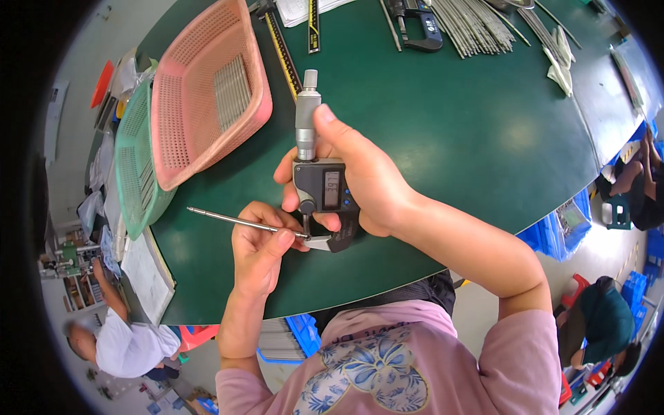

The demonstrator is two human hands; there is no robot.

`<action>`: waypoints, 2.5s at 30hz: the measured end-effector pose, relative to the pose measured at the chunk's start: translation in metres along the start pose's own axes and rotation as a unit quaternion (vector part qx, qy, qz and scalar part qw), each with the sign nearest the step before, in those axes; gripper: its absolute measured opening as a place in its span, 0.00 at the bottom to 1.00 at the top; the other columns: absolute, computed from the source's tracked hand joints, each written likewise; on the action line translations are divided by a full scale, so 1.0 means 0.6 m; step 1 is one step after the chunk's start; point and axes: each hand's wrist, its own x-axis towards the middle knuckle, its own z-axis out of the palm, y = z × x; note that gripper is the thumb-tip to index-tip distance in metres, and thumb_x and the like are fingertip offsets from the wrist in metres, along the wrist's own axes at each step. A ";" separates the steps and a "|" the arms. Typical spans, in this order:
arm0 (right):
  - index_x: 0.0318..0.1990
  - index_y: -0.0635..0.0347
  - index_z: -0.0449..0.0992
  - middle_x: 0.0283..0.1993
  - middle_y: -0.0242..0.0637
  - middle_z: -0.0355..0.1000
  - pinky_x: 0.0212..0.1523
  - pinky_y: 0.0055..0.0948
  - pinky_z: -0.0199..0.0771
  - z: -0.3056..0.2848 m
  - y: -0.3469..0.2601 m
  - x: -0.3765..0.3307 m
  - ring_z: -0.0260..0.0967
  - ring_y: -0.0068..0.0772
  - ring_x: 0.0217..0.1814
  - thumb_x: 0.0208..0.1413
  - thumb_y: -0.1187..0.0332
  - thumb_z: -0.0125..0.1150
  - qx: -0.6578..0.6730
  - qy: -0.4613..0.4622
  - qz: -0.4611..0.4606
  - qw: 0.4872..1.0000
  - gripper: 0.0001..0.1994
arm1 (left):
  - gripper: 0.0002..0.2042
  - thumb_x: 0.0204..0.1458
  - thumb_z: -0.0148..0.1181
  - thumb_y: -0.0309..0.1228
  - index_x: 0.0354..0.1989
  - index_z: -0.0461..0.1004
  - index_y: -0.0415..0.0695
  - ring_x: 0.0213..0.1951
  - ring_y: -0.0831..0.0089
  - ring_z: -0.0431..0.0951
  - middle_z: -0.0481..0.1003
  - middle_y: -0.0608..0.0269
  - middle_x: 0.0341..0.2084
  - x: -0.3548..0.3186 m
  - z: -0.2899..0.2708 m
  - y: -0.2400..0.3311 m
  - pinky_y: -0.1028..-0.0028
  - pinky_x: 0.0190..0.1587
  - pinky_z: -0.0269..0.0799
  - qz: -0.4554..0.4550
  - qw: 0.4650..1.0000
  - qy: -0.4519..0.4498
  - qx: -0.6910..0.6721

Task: The person repeatedly picks up thin metal rods from a pink basket on a green workbench. Using a digital caliper, they measure the diameter of each rod and then place it into a blue crate. The process is repeated for multiple rods throughout the clip.

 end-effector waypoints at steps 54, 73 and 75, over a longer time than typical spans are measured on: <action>0.22 0.63 0.67 0.19 0.37 0.67 0.09 0.17 0.55 -0.010 0.011 -0.008 0.56 0.18 0.09 0.37 0.74 0.57 -0.012 -0.006 -0.108 0.994 0.05 | 0.37 0.48 0.54 0.37 0.58 0.41 0.26 0.20 0.73 0.64 0.64 0.60 0.19 -0.039 -0.021 0.094 0.77 0.23 0.61 -0.003 0.972 -0.230 -0.044; 0.31 0.67 0.68 0.21 0.43 0.69 0.12 0.22 0.59 -0.011 -0.011 0.002 0.59 0.28 0.10 0.52 0.44 0.28 0.087 -0.001 0.007 0.996 0.31 | 0.08 0.51 0.50 0.29 0.34 0.64 0.36 0.35 0.66 0.73 0.70 0.51 0.33 0.014 -0.007 0.004 0.72 0.35 0.71 0.077 0.996 -0.029 0.027; 0.32 0.68 0.68 0.23 0.44 0.69 0.13 0.22 0.60 -0.012 -0.009 0.003 0.58 0.29 0.10 0.54 0.44 0.26 0.085 -0.009 0.012 0.996 0.32 | 0.07 0.51 0.50 0.27 0.34 0.65 0.36 0.34 0.68 0.73 0.70 0.51 0.33 0.010 -0.007 0.004 0.73 0.36 0.70 0.069 0.997 -0.032 0.027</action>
